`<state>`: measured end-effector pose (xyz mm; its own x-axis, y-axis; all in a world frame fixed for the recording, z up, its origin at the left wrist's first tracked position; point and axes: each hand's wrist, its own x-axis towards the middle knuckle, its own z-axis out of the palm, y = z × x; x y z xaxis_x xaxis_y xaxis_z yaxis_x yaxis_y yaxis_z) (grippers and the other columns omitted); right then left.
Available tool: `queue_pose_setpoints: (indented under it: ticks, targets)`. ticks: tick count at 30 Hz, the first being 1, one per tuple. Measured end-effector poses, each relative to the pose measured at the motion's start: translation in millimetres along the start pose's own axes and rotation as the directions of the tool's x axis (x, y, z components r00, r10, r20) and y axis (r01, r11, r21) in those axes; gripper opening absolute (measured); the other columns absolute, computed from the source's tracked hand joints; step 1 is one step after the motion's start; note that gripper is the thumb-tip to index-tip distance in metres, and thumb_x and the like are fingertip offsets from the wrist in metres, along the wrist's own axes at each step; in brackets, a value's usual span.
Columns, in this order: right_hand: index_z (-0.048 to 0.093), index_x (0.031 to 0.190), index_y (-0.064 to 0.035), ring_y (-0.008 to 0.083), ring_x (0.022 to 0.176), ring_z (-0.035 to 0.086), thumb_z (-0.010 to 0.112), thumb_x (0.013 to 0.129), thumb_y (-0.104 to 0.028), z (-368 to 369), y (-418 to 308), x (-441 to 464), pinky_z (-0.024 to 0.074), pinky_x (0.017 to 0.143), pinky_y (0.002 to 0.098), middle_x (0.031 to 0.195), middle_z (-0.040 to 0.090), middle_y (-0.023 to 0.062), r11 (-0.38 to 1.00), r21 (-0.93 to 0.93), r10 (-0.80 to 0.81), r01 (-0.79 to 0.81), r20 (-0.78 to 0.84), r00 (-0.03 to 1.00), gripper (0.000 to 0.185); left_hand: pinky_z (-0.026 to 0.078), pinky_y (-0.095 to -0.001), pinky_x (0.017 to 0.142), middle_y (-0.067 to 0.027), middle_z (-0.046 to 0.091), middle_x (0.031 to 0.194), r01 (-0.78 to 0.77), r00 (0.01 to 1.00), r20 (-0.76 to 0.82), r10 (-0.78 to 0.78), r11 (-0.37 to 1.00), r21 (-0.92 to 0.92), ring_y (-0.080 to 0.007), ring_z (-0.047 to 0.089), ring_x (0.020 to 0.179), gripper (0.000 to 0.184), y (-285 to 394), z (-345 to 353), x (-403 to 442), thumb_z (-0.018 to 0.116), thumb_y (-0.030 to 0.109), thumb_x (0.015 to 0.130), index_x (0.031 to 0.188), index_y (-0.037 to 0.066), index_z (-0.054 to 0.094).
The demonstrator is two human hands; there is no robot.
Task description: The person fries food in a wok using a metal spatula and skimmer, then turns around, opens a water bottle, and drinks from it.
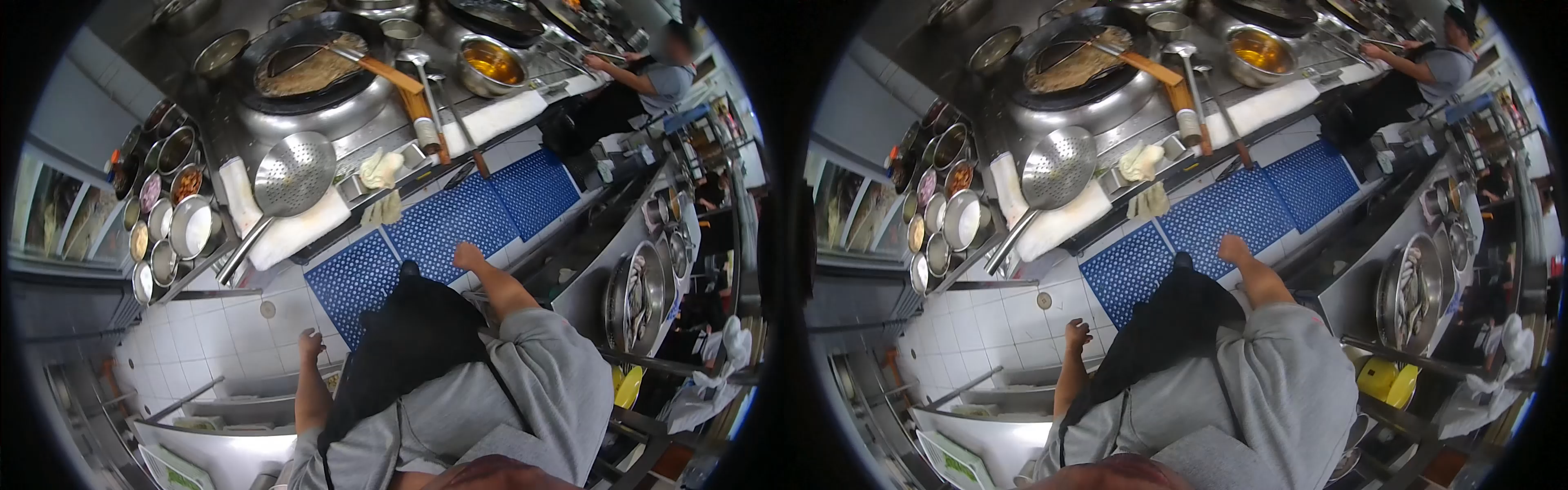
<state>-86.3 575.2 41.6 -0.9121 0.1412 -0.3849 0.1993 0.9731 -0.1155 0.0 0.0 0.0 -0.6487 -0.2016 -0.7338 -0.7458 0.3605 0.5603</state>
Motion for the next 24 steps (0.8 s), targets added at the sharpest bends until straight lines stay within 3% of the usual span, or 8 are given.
queue_pose_setpoints:
  ticks: [4, 7, 10, 14, 17, 21, 23, 24]
  targets:
    - [0.072, 0.073, 0.0005, 0.0273, 0.059, 0.069, 0.059, 0.078, -0.019, 13, -35, -42, 0.0584, 0.060, 0.0381, 0.069, 0.069, 0.0170, 0.984, 0.101, -0.159, 0.146, 0.126, 0.979, 0.024, 0.050, -0.0326, 0.046, -0.0146, 0.067, 0.073, -0.011, 0.999, -0.043, 0.022, 0.971, 0.239, -0.0217, 0.064, 0.054, 0.052, 3, -54, -16, 0.058, -0.006, 0.072, 0.125, -0.003, 0.060]
    - [0.071, 0.074, -0.0002, 0.0230, 0.050, 0.065, 0.059, 0.080, -0.014, -9, 9, -13, 0.0544, 0.048, 0.0362, 0.063, 0.066, 0.0137, 0.927, 0.360, 0.045, -0.104, 0.168, 0.985, 0.019, 0.054, -0.0363, 0.053, -0.0152, 0.071, 0.078, -0.127, 0.986, 0.154, 0.067, 0.897, 0.422, -0.0215, 0.067, 0.059, 0.050, 9, 6, 7, 0.061, -0.002, 0.071, 0.121, 0.002, 0.066]
    - [0.071, 0.081, -0.0024, 0.0179, 0.044, 0.057, 0.058, 0.082, -0.008, -31, 43, 26, 0.0464, 0.039, 0.0325, 0.059, 0.063, 0.0088, 0.462, 0.807, 0.417, -0.369, 0.170, 0.893, 0.014, 0.055, -0.0363, 0.058, -0.0178, 0.072, 0.080, -0.165, 0.977, 0.197, 0.079, 0.866, 0.472, -0.0221, 0.068, 0.062, 0.046, 44, 35, 5, 0.066, 0.004, 0.072, 0.118, 0.002, 0.067]
    - [0.068, 0.090, -0.0047, 0.0132, 0.046, 0.054, 0.056, 0.091, -0.012, -136, 101, 77, 0.0401, 0.038, 0.0287, 0.063, 0.061, 0.0053, 0.236, 0.972, 0.676, 0.015, -0.175, 0.715, 0.015, 0.056, -0.0367, 0.064, -0.0189, 0.071, 0.079, -0.361, 0.932, 0.215, 0.290, 0.785, 0.504, -0.0239, 0.069, 0.064, 0.042, 95, 80, -3, 0.067, 0.012, 0.074, 0.115, 0.001, 0.068]
    - [0.072, 0.089, -0.0011, 0.0135, 0.052, 0.059, 0.061, 0.090, -0.022, -215, 130, 122, 0.0463, 0.049, 0.0287, 0.064, 0.066, 0.0060, 0.184, 0.969, 0.663, 0.167, -0.248, 0.707, 0.023, 0.056, -0.0422, 0.075, -0.0205, 0.072, 0.089, -0.362, 0.932, 0.211, 0.294, 0.765, 0.532, -0.0319, 0.071, 0.079, 0.040, 110, 100, 30, 0.064, 0.021, 0.078, 0.114, 0.002, 0.068]
    - [0.071, 0.089, -0.0005, 0.0134, 0.054, 0.060, 0.062, 0.090, -0.023, -272, 133, 154, 0.0475, 0.051, 0.0291, 0.067, 0.067, 0.0059, 0.284, 0.949, 0.368, 0.141, -0.244, 0.897, 0.024, 0.054, -0.0462, 0.086, -0.0186, 0.072, 0.095, -0.312, 0.950, 0.185, 0.251, 0.796, 0.519, -0.0402, 0.067, 0.094, 0.044, 165, 129, 53, 0.062, 0.023, 0.079, 0.119, 0.004, 0.066]
    - [0.070, 0.094, -0.0007, 0.0157, 0.058, 0.061, 0.060, 0.089, -0.020, -262, 125, 164, 0.0490, 0.057, 0.0318, 0.068, 0.067, 0.0084, 0.431, 0.880, 0.229, 0.201, -0.322, 0.919, 0.022, 0.052, -0.0302, 0.051, -0.0079, 0.067, 0.075, -0.470, 0.875, 0.128, 0.468, 0.751, 0.464, -0.0154, 0.063, 0.060, 0.048, 159, 141, 78, 0.060, 0.007, 0.078, 0.125, -0.001, 0.061]
    - [0.070, 0.095, -0.0013, 0.0164, 0.060, 0.062, 0.060, 0.088, -0.019, -263, 117, 171, 0.0494, 0.059, 0.0325, 0.069, 0.067, 0.0091, 0.450, 0.857, 0.161, 0.252, -0.356, 0.921, 0.021, 0.052, -0.0299, 0.051, -0.0074, 0.066, 0.075, -0.351, 0.936, 0.107, 0.335, 0.880, 0.319, -0.0156, 0.061, 0.059, 0.054, 188, 152, 68, 0.060, 0.007, 0.078, 0.131, -0.001, 0.055]
